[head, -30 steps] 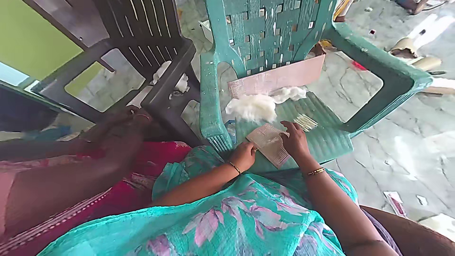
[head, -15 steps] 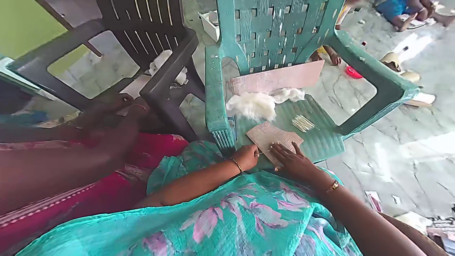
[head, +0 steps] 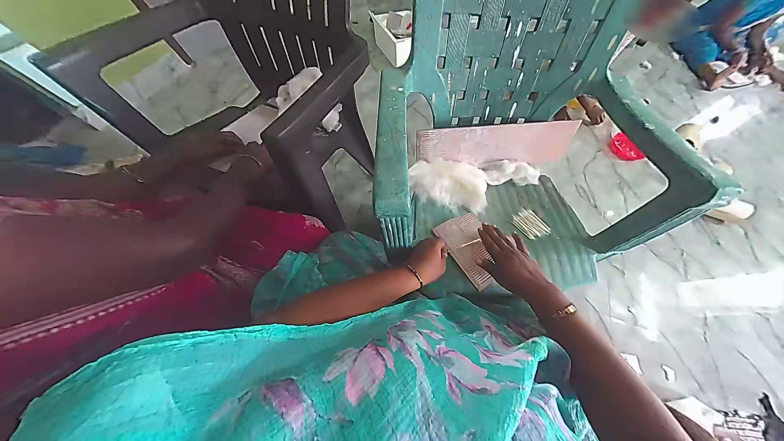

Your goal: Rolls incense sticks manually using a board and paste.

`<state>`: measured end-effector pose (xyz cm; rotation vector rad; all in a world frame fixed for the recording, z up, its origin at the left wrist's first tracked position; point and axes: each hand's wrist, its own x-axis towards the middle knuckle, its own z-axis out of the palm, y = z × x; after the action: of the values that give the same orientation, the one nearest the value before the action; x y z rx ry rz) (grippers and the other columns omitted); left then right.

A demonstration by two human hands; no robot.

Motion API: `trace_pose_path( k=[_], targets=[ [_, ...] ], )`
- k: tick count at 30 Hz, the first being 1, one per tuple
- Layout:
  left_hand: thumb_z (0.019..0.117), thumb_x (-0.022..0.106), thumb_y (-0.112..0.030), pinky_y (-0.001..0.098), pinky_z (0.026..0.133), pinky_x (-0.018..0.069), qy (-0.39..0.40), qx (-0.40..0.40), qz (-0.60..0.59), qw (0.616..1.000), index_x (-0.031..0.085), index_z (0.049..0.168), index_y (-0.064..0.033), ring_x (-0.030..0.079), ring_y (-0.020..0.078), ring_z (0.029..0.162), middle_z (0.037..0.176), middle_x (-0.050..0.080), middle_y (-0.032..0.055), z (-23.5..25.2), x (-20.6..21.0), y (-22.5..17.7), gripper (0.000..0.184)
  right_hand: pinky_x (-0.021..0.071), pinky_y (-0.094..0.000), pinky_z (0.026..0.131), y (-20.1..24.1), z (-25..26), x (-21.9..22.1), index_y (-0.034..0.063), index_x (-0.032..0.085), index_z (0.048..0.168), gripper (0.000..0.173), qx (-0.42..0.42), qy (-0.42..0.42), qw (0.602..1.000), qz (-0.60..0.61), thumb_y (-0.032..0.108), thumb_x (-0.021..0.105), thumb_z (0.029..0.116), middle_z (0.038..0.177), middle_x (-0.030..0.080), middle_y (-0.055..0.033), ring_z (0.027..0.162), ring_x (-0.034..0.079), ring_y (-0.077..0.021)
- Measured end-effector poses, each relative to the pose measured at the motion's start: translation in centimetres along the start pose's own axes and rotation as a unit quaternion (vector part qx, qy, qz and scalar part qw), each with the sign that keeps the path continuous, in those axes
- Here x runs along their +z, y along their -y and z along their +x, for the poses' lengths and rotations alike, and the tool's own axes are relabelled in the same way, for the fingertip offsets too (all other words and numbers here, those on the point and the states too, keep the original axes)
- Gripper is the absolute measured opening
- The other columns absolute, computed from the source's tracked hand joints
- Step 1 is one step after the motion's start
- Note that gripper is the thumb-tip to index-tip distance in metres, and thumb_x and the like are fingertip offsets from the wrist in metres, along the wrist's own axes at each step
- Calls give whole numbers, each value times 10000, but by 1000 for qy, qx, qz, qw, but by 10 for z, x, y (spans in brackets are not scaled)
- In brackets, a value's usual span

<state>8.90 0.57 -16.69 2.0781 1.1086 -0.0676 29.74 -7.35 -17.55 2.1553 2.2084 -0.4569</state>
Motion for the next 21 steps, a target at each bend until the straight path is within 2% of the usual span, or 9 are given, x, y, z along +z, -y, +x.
trace_pose_path(
  k=[3,6,10,14,15,16,19,21],
  targets=[
    [1091,451,-142,488,1110,452,5,-9,22,1000,608,1289,59,599,343,1276,1301,635,240,2,0,-3,323,85,-624,1251,9,23,6,67,302,1616,667,-34,-7,999,4,407,489,1073,1695,264,-114,1582,203,-267],
    [1084,461,-127,473,1108,454,7,-6,27,1000,614,1274,58,599,332,1272,1297,634,232,-1,-1,-4,306,49,-628,1253,14,23,8,83,294,1621,671,-41,22,999,0,428,470,1074,1699,259,-91,1584,195,-248],
    [1074,491,-139,494,1078,464,41,4,39,998,623,1233,56,608,343,1235,1256,641,232,-10,1,-4,284,37,-659,1236,17,-12,10,89,258,1633,724,-40,70,997,-4,451,494,1051,1709,229,-94,1589,176,-256],
    [1079,488,-173,506,1039,474,94,11,28,995,631,1218,48,627,336,1182,1211,655,229,-17,3,-9,297,-9,-677,1228,16,-55,2,96,230,1641,727,-35,126,991,-7,486,444,1067,1718,196,-93,1594,153,-247],
    [1081,482,-172,505,1037,475,97,15,24,995,630,1224,47,628,337,1178,1209,655,229,-18,4,-10,300,-11,-688,1222,13,-62,0,98,258,1634,701,-38,127,991,-1,474,440,1071,1712,222,-88,1590,174,-251],
    [1083,477,-165,506,1040,474,94,19,21,995,628,1229,51,628,342,1180,1211,655,233,-18,5,-10,302,3,-702,1214,9,-68,0,90,327,1611,668,-43,102,994,17,452,460,1066,1686,295,-93,1576,228,-267],
    [1083,466,-139,497,1034,485,49,29,0,998,639,1209,64,642,341,1158,1184,667,237,-16,7,-7,294,85,-729,1202,-5,-78,4,56,516,1502,558,-36,-16,999,37,384,523,1051,1566,496,-119,1509,376,-330],
    [1083,467,-131,500,1027,494,20,31,-8,999,647,1192,72,653,347,1143,1164,675,241,-13,8,-6,292,98,-715,1208,-9,-75,3,37,531,1486,541,-10,-42,999,22,368,525,1058,1551,511,-137,1503,385,-339]
  ],
)
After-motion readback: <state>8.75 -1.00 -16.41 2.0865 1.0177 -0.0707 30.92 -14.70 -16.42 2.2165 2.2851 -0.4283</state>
